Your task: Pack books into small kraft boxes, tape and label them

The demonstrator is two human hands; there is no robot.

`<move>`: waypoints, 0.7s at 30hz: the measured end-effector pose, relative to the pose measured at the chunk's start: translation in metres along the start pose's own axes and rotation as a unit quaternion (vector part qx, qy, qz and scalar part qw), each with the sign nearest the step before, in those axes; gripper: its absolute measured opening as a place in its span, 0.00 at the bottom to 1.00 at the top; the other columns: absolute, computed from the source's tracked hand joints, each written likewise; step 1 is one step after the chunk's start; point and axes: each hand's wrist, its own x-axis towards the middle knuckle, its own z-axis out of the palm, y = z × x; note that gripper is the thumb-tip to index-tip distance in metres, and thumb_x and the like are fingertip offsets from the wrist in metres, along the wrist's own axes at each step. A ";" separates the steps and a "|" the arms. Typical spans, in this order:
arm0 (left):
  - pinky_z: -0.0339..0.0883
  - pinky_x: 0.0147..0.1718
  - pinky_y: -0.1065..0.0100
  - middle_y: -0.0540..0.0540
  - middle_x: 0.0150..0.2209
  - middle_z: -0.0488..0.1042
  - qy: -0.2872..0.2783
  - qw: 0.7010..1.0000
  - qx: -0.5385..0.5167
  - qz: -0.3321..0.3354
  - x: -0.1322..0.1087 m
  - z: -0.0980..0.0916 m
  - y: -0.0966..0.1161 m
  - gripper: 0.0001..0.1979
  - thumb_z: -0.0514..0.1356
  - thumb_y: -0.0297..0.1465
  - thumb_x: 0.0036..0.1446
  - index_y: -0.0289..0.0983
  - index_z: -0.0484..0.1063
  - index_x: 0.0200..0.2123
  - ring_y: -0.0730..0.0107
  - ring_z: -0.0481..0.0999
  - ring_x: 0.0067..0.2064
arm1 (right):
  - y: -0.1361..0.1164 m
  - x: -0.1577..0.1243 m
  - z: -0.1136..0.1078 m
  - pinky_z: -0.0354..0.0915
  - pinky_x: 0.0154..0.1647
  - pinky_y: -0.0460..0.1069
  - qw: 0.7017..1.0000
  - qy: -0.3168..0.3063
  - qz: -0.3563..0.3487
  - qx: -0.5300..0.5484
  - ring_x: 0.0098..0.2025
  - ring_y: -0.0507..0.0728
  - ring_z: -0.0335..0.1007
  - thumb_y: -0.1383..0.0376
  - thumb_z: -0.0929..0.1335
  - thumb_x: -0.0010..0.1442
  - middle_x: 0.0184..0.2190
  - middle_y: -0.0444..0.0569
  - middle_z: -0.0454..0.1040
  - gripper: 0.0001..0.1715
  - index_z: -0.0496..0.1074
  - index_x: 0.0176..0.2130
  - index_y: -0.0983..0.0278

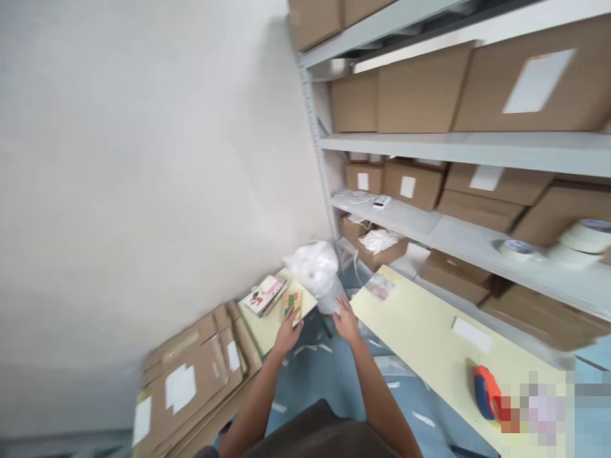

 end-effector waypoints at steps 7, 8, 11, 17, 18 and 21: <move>0.52 0.73 0.50 0.35 0.73 0.60 0.092 0.990 -0.021 -0.106 -0.100 -0.126 -0.128 0.30 0.59 0.37 0.65 0.37 0.68 0.68 0.52 0.59 0.74 | -0.105 -0.041 0.171 0.50 0.77 0.62 0.987 -0.147 -0.068 -0.002 0.76 0.63 0.53 0.61 0.64 0.66 0.74 0.50 0.60 0.35 0.67 0.70 0.58; 0.51 0.73 0.50 0.35 0.73 0.60 0.104 0.987 -0.027 -0.119 -0.117 -0.141 -0.149 0.30 0.59 0.37 0.65 0.37 0.67 0.69 0.52 0.58 0.75 | -0.117 -0.051 0.197 0.50 0.77 0.61 0.983 -0.169 -0.078 -0.005 0.76 0.63 0.53 0.62 0.64 0.66 0.74 0.51 0.60 0.35 0.67 0.70 0.59; 0.51 0.74 0.51 0.38 0.72 0.63 0.139 0.975 -0.048 -0.168 -0.167 -0.180 -0.212 0.30 0.58 0.37 0.65 0.37 0.67 0.69 0.54 0.56 0.76 | -0.145 -0.078 0.272 0.50 0.77 0.61 0.969 -0.223 -0.103 -0.012 0.75 0.63 0.53 0.64 0.64 0.65 0.74 0.53 0.59 0.35 0.67 0.70 0.61; 0.53 0.73 0.50 0.37 0.69 0.68 0.192 0.938 -0.071 -0.280 -0.246 -0.226 -0.319 0.29 0.62 0.35 0.60 0.38 0.71 0.64 0.51 0.61 0.74 | -0.171 -0.114 0.395 0.52 0.76 0.63 0.943 -0.313 -0.098 -0.048 0.76 0.66 0.53 0.68 0.65 0.61 0.74 0.56 0.58 0.39 0.66 0.70 0.65; 0.54 0.72 0.49 0.36 0.69 0.69 0.191 0.933 -0.075 -0.296 -0.254 -0.231 -0.333 0.29 0.63 0.35 0.59 0.37 0.72 0.63 0.50 0.61 0.73 | -0.172 -0.117 0.410 0.52 0.76 0.64 0.936 -0.334 -0.091 -0.060 0.76 0.66 0.53 0.68 0.66 0.60 0.75 0.57 0.58 0.40 0.66 0.70 0.65; 0.54 0.72 0.51 0.34 0.69 0.68 0.179 0.914 -0.071 -0.358 -0.274 -0.243 -0.369 0.30 0.65 0.34 0.57 0.35 0.70 0.63 0.47 0.61 0.73 | -0.173 -0.119 0.450 0.52 0.76 0.63 0.908 -0.398 -0.080 -0.098 0.76 0.67 0.52 0.68 0.67 0.58 0.74 0.59 0.59 0.43 0.65 0.71 0.67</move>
